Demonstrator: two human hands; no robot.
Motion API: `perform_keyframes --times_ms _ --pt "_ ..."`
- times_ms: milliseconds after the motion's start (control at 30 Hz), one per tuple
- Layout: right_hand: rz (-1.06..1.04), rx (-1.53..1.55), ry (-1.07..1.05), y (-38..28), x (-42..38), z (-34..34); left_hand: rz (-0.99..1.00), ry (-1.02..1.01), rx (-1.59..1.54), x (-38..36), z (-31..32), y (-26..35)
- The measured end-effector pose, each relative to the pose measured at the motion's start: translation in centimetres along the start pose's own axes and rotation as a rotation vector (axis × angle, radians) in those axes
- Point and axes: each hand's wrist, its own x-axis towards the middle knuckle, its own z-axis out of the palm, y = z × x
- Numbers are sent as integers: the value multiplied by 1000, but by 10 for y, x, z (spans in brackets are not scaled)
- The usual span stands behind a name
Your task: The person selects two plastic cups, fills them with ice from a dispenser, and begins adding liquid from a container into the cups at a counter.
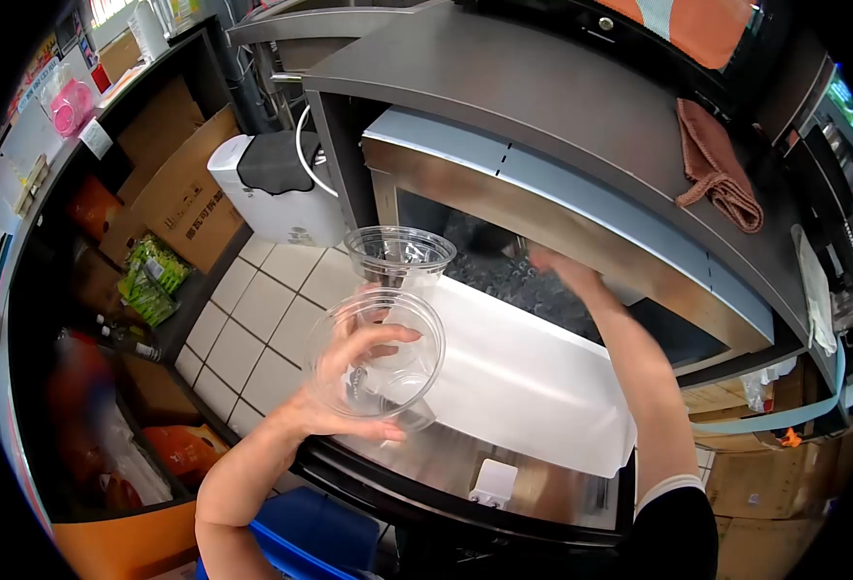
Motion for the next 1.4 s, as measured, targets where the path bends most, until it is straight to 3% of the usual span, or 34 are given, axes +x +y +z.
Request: perform_keyframes --times_ms 67,100,167,233,333,400,433,500,533,600,633,667,700,800,833,900,933,967,1033,1100,1133,1167,1200,1267,1333,1400 --pt "139 -210 39 25 -48 -11 6 -1 -39 2 -3 -4" --pt "293 -142 63 13 -62 -7 -6 7 -76 2 -2 -6" --pt "347 -173 81 1 -70 -1 -52 40 -187 2 -1 -6" --pt "270 -41 114 5 -68 6 -96 80 -292 3 -3 -6" --pt "185 -81 142 -2 -55 7 -44 70 -252 2 -7 -5" --pt "207 -841 -177 -11 -47 3 -3 32 -157 1 -7 -5" --pt "215 -845 -186 -4 -50 6 -9 34 -167 1 -7 -5" --pt "270 -1032 -421 14 -50 15 56 55 -130 2 -6 -7" --pt "349 -1074 -507 -23 -42 21 54 58 -131 1 -7 -6" --pt "223 -1111 -306 -58 -27 20 69 65 -130 0 -7 -7" --pt "-45 -1169 -137 -57 -17 12 62 63 -135 0 -6 -7" --pt "-473 -1130 129 -62 -6 8 88 56 -110 1 -6 -6" --pt "-468 -1127 126 -49 5 -2 113 50 -83 1 -6 -6" --pt "-826 -1301 388 34 21 -12 115 62 -65 0 -6 -6" --pt "-453 -1451 333 67 20 -4 120 70 -61 0 -5 -6" --pt "91 -1460 146 66 -6 10 142 61 -70 0 -5 -7" --pt "241 -1356 3 35 -25 14 144 63 -80 1 -4 -6" --pt "265 -1362 0 11 -41 5 143 45 -82 1 -3 -4" --pt "231 -1171 -281 -24 -52 -15 156 24 -69 3 -3 -4" --pt "38 -1180 -162 -23 -49 -42 147 26 -113 0 -3 -5" --pt "-115 -1083 106 -33 -46 -41 141 19 -114 0 -3 -5" --pt "-107 -1080 106 -12 -38 -47 143 16 -97 0 -4 -4" --pt "-306 -1122 297 25 -26 -54 148 16 -80 0 -4 -4" --pt "-509 -1155 489 44 -21 -44 141 21 -76 -1 -4 -2" --pt "126 -1323 107 52 -25 -2 140 9 -68 3 -8 -1" --pt "268 -1186 -59 27 -34 8 122 15 -78 1 -6 0"
